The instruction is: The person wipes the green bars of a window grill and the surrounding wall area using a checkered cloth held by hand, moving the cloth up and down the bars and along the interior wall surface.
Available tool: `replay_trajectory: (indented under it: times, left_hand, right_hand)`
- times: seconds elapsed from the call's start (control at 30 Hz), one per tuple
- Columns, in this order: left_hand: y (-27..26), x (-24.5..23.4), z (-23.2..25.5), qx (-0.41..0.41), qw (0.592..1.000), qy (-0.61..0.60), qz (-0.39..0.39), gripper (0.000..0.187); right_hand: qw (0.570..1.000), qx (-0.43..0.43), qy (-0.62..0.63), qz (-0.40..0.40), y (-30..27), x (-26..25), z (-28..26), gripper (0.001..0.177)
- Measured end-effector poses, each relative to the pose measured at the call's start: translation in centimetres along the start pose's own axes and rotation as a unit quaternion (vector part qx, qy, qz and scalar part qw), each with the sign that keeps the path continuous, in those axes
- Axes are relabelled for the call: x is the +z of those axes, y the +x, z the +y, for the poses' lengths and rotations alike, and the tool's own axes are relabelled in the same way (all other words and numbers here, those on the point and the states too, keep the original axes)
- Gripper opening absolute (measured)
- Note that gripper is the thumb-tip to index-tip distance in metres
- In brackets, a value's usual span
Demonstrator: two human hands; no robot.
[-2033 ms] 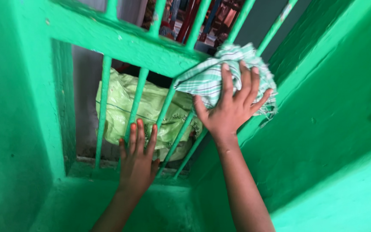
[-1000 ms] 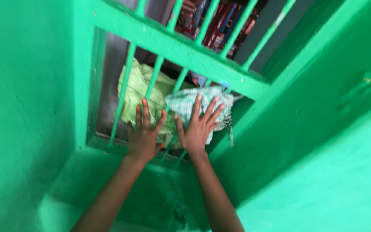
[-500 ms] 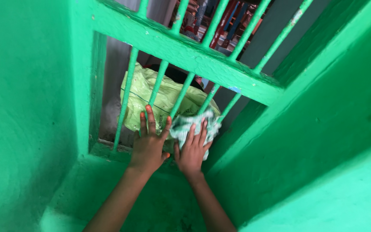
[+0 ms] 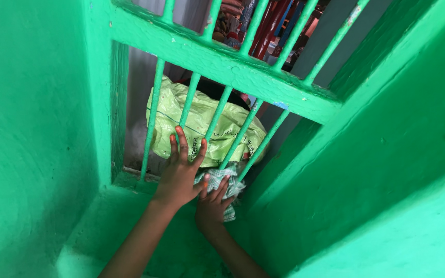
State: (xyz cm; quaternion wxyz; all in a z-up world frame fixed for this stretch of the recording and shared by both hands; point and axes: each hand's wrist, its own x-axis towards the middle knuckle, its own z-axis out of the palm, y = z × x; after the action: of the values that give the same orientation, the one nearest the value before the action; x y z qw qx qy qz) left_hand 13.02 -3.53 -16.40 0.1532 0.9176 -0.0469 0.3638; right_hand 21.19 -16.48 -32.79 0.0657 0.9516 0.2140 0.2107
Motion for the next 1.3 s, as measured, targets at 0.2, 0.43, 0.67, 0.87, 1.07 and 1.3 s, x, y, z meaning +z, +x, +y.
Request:
replay_trajectory:
  times: [0.2,0.43,0.67,0.87,1.07,1.3]
  left_hand:
    - [1.0,-2.1,0.9,-0.025,0.996,0.008,-0.083,0.110]
    - [2.1,-6.7,-0.9,-0.048,0.981,-0.114,-0.148,0.084]
    - [3.4,-10.6,-2.5,-0.143,0.938,-0.293,0.114,0.063]
    - [3.4,-8.9,-2.8,-0.149,0.910,-0.277,0.270,0.070]
    - [3.7,-7.5,-3.1,-0.119,0.925,-0.318,0.169,0.084]
    - [2.4,-3.9,-3.6,-0.230,0.955,-0.186,0.023,0.095]
  right_hand:
    - [0.994,-0.089,0.040,-0.045,-0.2,-3.4,0.2,0.094]
    - [0.888,-0.126,0.341,-0.281,-1.1,-19.3,5.4,0.088]
    - [0.859,-0.105,0.484,0.128,-3.2,-31.3,3.2,0.089]
    - [0.916,-0.217,0.109,0.320,9.3,-30.0,-0.3,0.094]
    - [0.923,-0.202,-0.028,0.327,13.8,-24.8,-1.1,0.076]
    - [0.894,-0.212,-0.059,0.390,13.7,-20.1,-1.2,0.063]
